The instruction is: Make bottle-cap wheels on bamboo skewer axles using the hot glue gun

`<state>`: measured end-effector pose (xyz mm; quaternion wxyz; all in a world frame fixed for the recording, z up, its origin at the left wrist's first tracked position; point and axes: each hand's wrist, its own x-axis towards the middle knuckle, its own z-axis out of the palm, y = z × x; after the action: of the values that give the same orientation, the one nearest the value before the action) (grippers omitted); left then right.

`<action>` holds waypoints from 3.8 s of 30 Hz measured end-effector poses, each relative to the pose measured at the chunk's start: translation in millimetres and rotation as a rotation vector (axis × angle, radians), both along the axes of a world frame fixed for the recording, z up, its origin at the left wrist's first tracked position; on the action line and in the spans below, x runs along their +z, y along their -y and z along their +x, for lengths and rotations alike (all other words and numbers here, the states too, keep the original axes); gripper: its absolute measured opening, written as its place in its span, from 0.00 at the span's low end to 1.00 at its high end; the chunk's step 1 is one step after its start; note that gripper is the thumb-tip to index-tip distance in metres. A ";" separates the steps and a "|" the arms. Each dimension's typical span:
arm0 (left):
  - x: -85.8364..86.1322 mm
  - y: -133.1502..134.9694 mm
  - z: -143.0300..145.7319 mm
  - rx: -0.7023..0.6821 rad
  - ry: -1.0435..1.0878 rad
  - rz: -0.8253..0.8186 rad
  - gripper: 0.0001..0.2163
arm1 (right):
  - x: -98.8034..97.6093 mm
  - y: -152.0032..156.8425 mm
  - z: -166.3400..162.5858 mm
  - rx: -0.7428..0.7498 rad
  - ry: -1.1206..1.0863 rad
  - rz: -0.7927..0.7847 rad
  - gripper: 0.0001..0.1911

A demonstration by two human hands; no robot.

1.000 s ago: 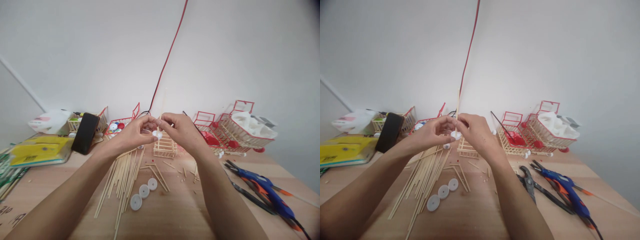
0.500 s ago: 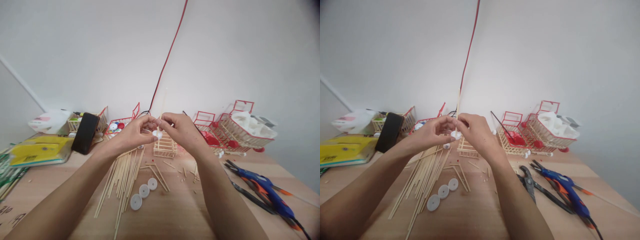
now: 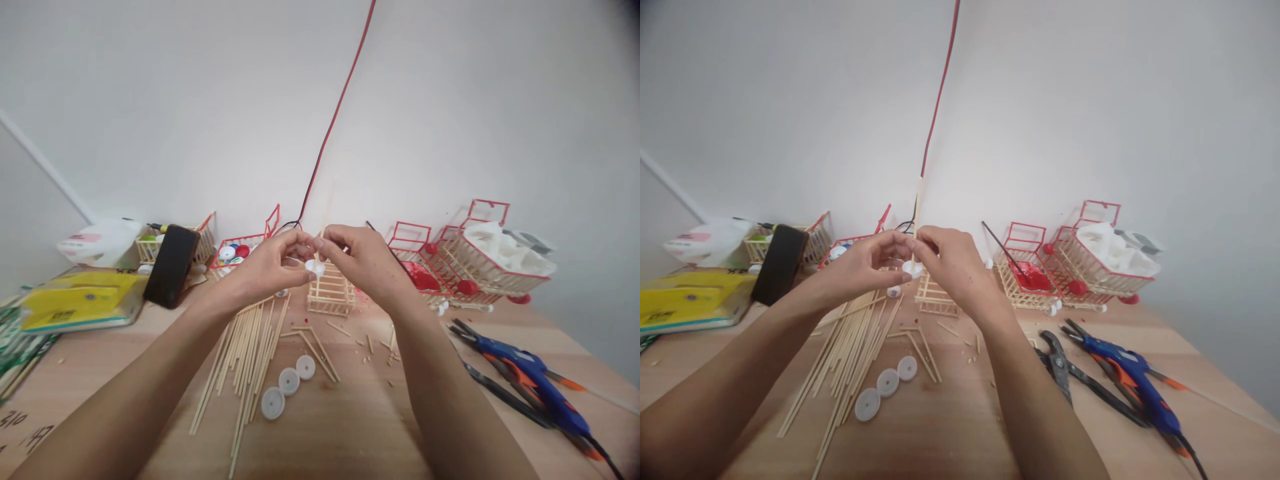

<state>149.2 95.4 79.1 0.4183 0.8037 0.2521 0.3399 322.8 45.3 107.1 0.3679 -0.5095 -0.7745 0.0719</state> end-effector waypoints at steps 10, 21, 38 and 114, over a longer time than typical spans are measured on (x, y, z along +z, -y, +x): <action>-0.8 0.3 0.5 -0.011 -0.007 0.000 0.15 | -1.2 -1.2 -0.1 -0.010 0.015 0.002 0.17; -28.9 5.6 -5.6 0.046 0.101 -0.031 0.16 | -10.5 -7.1 -4.9 0.046 0.051 -0.077 0.16; -55.2 23.6 -19.5 0.149 0.077 -0.034 0.15 | -20.9 -5.6 -24.5 0.093 0.166 -0.216 0.13; -89.8 47.1 -7.0 0.247 0.011 0.049 0.18 | -94.0 24.5 -14.3 -0.056 -0.048 -0.035 0.14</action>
<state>142.2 48.3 -10.7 0.3548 0.7746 0.3384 0.3995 308.6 20.8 13.1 0.3791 -0.5354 -0.7497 0.0873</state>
